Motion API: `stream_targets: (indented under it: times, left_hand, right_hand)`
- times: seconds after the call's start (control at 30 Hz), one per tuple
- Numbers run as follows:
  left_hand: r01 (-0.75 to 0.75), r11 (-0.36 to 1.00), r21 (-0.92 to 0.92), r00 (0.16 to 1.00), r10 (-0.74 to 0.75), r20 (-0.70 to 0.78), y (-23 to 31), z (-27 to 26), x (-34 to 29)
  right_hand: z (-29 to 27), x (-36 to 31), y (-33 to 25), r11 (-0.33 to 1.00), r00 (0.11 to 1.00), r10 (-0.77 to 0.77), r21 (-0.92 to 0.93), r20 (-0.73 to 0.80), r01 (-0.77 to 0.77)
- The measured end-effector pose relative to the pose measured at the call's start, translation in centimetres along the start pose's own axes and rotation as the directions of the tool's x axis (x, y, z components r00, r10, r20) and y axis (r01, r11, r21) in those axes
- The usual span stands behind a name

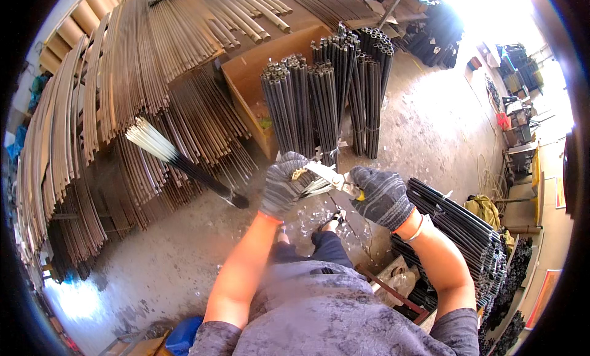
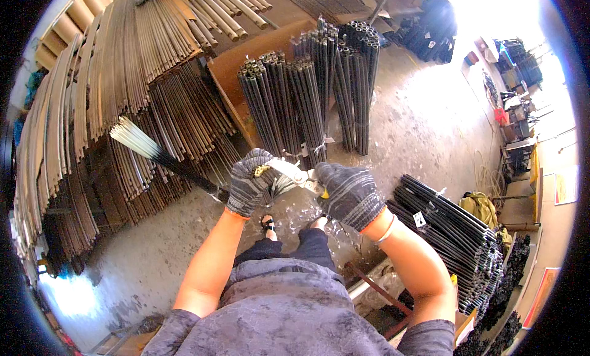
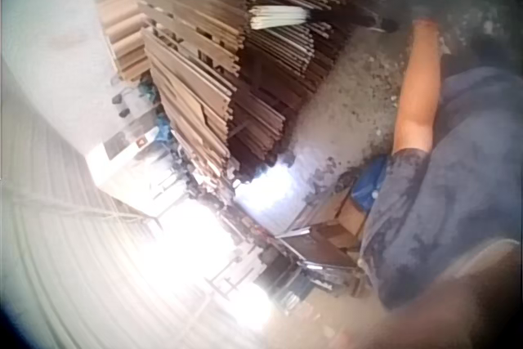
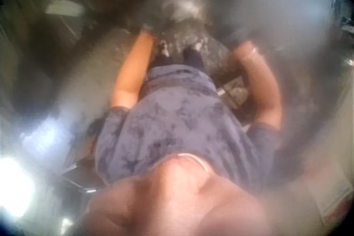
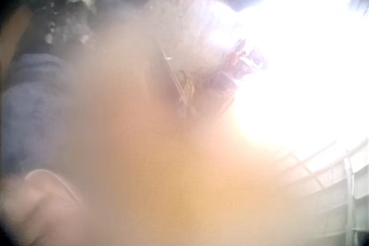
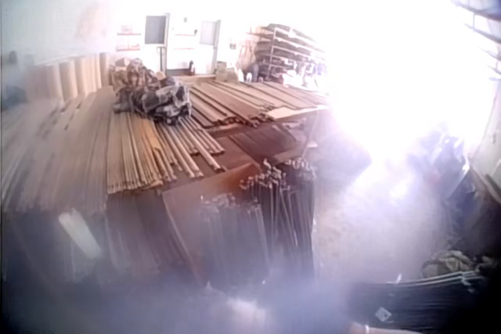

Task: The person picks up bundles of thin metal rods from the floor, uses snips to cut the wire ties holding the bundles together, and drops the cut wire pieces into a container.

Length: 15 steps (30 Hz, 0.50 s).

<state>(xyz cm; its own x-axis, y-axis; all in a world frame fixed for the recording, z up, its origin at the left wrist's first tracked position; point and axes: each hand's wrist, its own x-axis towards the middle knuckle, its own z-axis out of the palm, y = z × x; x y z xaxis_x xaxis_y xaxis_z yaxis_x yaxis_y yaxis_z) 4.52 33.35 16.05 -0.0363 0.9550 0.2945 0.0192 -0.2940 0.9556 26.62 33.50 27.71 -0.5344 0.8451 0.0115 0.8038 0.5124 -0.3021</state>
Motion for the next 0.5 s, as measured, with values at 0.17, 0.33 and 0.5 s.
stream_targets:
  times: [0.17,0.33,0.5]
  left_hand:
    - [0.159,0.974,-0.159,0.987,-0.155,0.038,-0.3,-1.0,-0.3]
    - [0.055,0.982,-0.179,0.998,-0.046,0.053,0.1,-1.7,-0.2]
    - [-0.045,0.979,-0.199,0.999,0.045,-0.007,-0.6,-1.3,-0.4]
  right_hand:
    - [-1.3,0.8,0.6,0.995,0.995,0.096,0.027,-0.013,-0.095]
    - [-1.6,0.9,-0.1,0.996,1.000,-0.011,-0.088,0.028,0.014]
    - [-1.6,1.2,-0.7,0.978,0.998,-0.070,-0.198,0.005,0.070]
